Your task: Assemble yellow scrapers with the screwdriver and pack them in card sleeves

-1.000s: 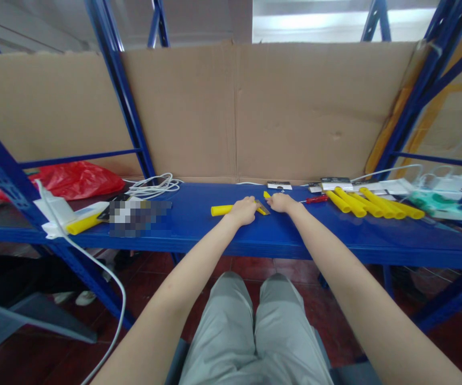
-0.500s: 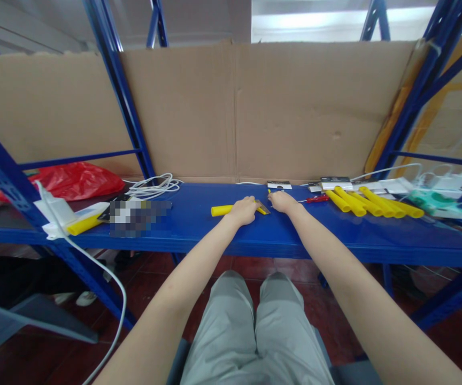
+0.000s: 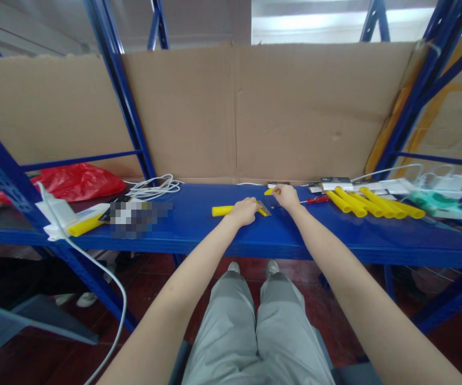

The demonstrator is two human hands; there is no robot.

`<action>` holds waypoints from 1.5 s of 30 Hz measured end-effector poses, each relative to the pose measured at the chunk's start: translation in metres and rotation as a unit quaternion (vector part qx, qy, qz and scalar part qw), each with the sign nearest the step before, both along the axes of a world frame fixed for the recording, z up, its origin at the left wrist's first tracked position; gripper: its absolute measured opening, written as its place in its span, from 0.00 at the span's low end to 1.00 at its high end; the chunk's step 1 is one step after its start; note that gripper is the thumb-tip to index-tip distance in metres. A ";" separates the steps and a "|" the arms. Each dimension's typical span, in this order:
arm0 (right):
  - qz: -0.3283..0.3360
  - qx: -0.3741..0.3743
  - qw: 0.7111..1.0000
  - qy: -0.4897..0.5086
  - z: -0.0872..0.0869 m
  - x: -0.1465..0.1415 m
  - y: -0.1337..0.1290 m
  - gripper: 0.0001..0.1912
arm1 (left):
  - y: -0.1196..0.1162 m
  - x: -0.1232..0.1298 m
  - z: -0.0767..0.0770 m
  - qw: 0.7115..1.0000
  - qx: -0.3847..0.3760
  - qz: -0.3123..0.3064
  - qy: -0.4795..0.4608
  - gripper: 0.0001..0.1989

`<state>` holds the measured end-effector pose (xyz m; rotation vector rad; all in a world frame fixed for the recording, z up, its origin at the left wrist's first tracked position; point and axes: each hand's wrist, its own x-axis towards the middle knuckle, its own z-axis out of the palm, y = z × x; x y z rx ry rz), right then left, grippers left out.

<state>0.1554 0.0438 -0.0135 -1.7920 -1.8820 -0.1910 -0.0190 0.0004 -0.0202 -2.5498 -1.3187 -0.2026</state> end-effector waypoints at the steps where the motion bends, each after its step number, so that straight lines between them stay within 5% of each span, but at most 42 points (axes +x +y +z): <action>1: 0.000 0.018 0.999 0.031 -0.001 0.001 0.002 0.14 | 0.000 0.000 0.000 1.000 -0.001 0.003 0.002 0.21; 7: 0.026 0.074 0.957 0.279 -0.003 0.008 0.017 0.21 | 0.000 0.001 0.000 1.000 -0.002 0.002 0.005 0.24; 17: 0.029 0.028 0.804 0.593 0.006 0.001 0.010 0.29 | -0.002 0.002 0.003 1.000 -0.001 -0.010 0.005 0.23; 26: 0.038 0.027 0.777 0.628 0.006 0.003 0.010 0.12 | 0.000 0.002 0.002 1.000 0.005 -0.019 0.004 0.23; 35: 0.101 -0.032 0.697 0.709 0.005 0.003 0.003 0.06 | 0.004 0.001 -0.002 1.000 0.011 -0.025 -0.003 0.22; 45: 0.073 -0.147 0.712 0.682 0.005 -0.003 0.001 0.07 | 0.005 0.000 -0.003 1.000 0.009 -0.028 -0.009 0.23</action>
